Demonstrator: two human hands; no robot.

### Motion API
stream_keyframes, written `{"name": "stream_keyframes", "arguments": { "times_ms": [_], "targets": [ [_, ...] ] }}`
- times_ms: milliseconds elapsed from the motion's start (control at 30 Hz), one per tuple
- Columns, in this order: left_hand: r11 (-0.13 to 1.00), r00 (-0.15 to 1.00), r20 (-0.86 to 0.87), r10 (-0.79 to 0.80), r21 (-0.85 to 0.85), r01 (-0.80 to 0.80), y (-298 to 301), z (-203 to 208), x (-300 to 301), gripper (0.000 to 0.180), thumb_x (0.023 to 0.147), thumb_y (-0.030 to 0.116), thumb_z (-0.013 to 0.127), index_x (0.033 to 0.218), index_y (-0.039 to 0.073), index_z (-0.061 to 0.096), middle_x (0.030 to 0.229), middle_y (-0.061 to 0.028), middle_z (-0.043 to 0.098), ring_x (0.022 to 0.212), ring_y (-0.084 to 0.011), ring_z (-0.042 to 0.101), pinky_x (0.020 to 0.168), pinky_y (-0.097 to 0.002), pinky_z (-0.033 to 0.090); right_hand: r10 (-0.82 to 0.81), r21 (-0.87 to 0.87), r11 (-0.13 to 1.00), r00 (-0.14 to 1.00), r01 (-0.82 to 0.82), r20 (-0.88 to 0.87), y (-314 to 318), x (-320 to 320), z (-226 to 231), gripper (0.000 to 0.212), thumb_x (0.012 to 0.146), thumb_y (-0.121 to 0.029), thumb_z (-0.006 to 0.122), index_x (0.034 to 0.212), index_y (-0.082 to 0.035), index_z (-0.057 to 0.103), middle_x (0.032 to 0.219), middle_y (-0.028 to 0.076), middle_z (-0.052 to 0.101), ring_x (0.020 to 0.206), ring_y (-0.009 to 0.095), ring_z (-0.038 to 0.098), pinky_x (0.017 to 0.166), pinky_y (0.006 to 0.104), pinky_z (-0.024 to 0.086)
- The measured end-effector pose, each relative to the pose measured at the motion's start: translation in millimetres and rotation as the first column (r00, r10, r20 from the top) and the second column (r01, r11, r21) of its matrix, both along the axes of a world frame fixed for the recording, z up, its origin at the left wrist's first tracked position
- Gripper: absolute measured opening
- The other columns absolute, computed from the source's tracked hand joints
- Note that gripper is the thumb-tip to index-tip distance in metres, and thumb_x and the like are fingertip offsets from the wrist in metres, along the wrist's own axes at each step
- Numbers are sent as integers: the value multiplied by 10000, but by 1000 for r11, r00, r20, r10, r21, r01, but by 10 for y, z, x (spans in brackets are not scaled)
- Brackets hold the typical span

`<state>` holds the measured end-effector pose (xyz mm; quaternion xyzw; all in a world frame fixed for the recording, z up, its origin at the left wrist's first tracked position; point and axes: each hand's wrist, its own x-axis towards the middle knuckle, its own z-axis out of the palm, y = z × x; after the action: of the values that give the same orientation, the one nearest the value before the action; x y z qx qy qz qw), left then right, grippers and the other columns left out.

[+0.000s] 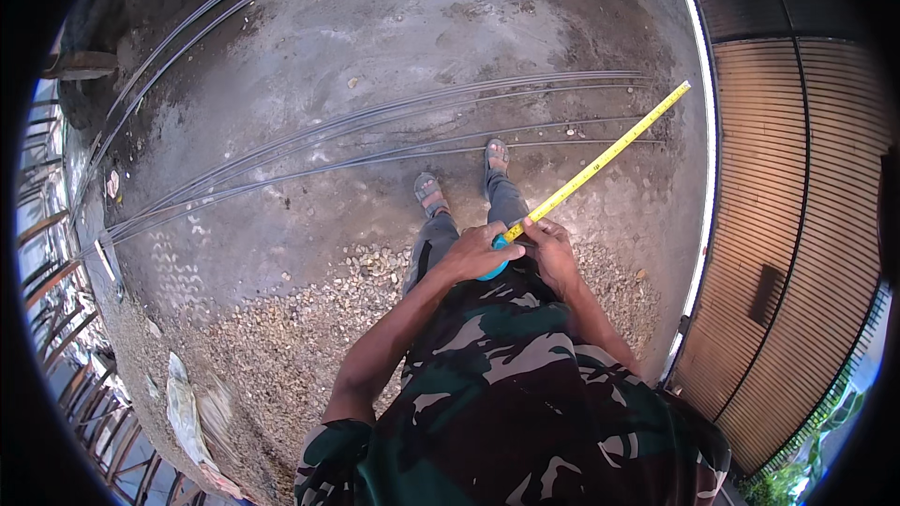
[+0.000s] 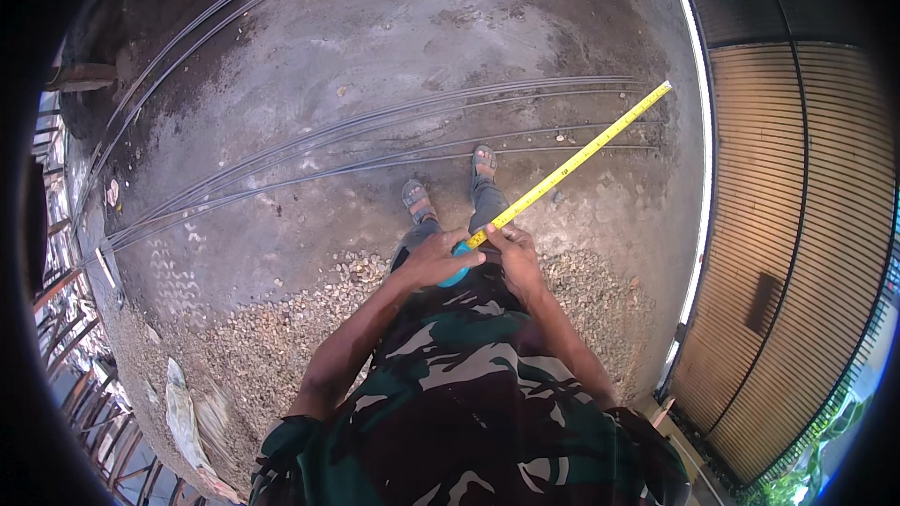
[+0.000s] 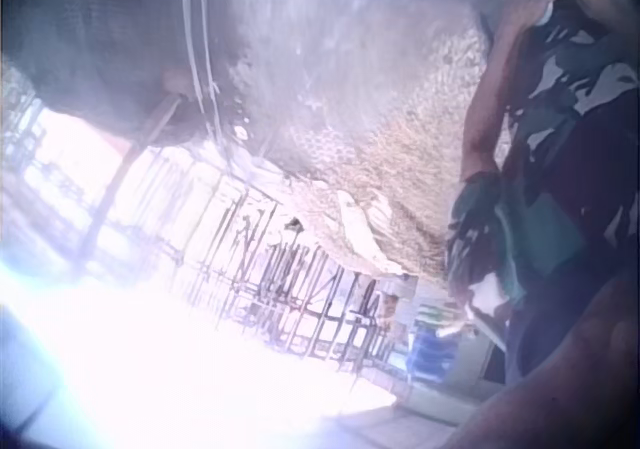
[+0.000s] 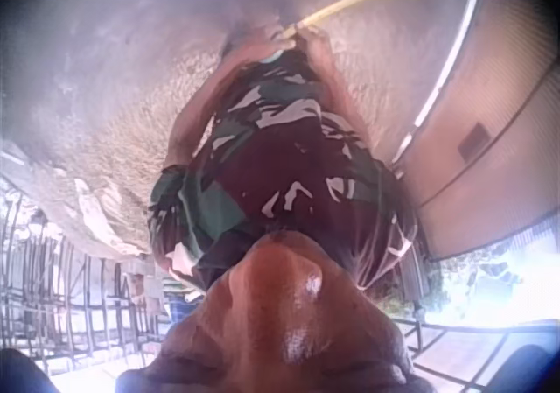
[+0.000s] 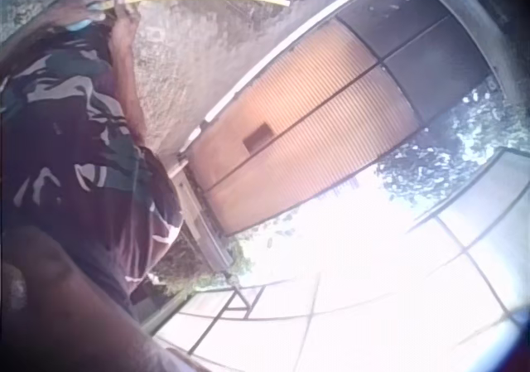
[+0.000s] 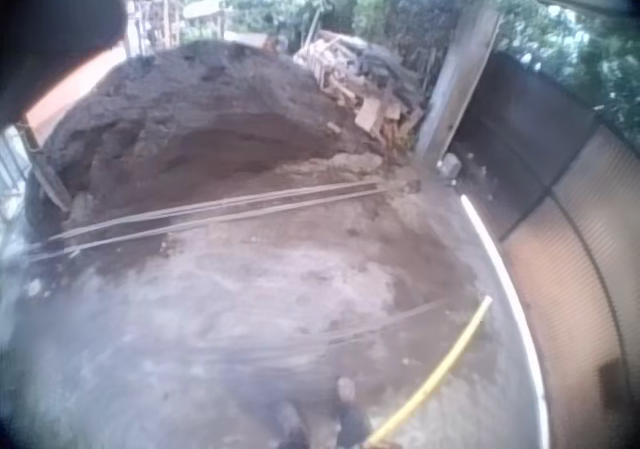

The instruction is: The person measures a length of rebar using a measuring tape while sitting on the ground, then handles an angle grinder and moves the rebar bars.

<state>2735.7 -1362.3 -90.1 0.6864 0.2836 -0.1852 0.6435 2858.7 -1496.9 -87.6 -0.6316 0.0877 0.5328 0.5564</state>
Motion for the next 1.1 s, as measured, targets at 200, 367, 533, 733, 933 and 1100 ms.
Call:
{"name": "stream_keyframes", "arguments": {
  "times_ms": [200, 367, 533, 733, 933, 1100],
  "targets": [
    [980, 980, -27, -199, -30, 198, -186, -270, 522, 626, 783, 524, 631, 1134, 7, 607, 971, -217, 653, 918, -328, 636, 789, -396, 462, -223, -12, 975, 973, 223, -61, -302, 349, -57, 227, 941, -180, 580, 989, 38, 620, 894, 127, 659, 790, 216, 659, 698, 327, 560],
    [945, 948, -87, -305, 96, 313, -143, -222, 1045, 562, 792, 522, 628, 1061, 30, 619, 893, -221, 664, 882, -366, 640, 768, -430, 468, -419, -48, 908, 896, 417, -146, -527, 952, -466, 233, 945, -221, 576, 1020, 0, 575, 945, 114, 627, 856, 221, 630, 708, 366, 556],
    [868, 880, -249, -405, 198, 455, -66, -428, 1497, 580, 783, 532, 631, 1101, 48, 597, 905, -225, 659, 875, -402, 634, 771, -465, 482, -716, -127, 695, 664, 708, -216, -1024, 2078, -1406, 243, 992, -304, 470, 992, -66, 519, 895, 110, 614, 848, 262, 631, 756, 443, 543],
    [962, 948, -256, -187, 150, 230, -344, -596, 2218, 415, 760, 398, 731, 931, 31, 638, 741, -134, 627, 692, -255, 626, 645, -369, 487, -942, -187, 333, 337, 924, -14, -1932, 3893, -3071, 266, 989, -309, 473, 924, -58, 531, 736, 70, 530, 615, 226, 554, 581, 421, 528],
    [916, 952, -100, -289, 260, 305, -1159, -1763, 3667, 363, 761, 351, 729, 826, 12, 617, 713, -177, 604, 652, -341, 603, 629, -435, 472, -965, -190, 247, 259, 950, 37, -2254, 4920, -4003, 214, 983, -243, 490, 906, -61, 570, 700, 44, 536, 575, 170, 532, 524, 360, 505],
    [883, 927, -172, -332, 290, 370, -1766, -2634, 4881, 423, 788, 399, 687, 829, -15, 611, 736, -220, 622, 723, -395, 624, 682, -457, 476, -971, -171, 238, 236, 956, -34, -2175, 5189, -4288, 205, 991, -219, 468, 932, -57, 579, 709, 33, 547, 588, 144, 535, 526, 321, 500]
  ]
}}
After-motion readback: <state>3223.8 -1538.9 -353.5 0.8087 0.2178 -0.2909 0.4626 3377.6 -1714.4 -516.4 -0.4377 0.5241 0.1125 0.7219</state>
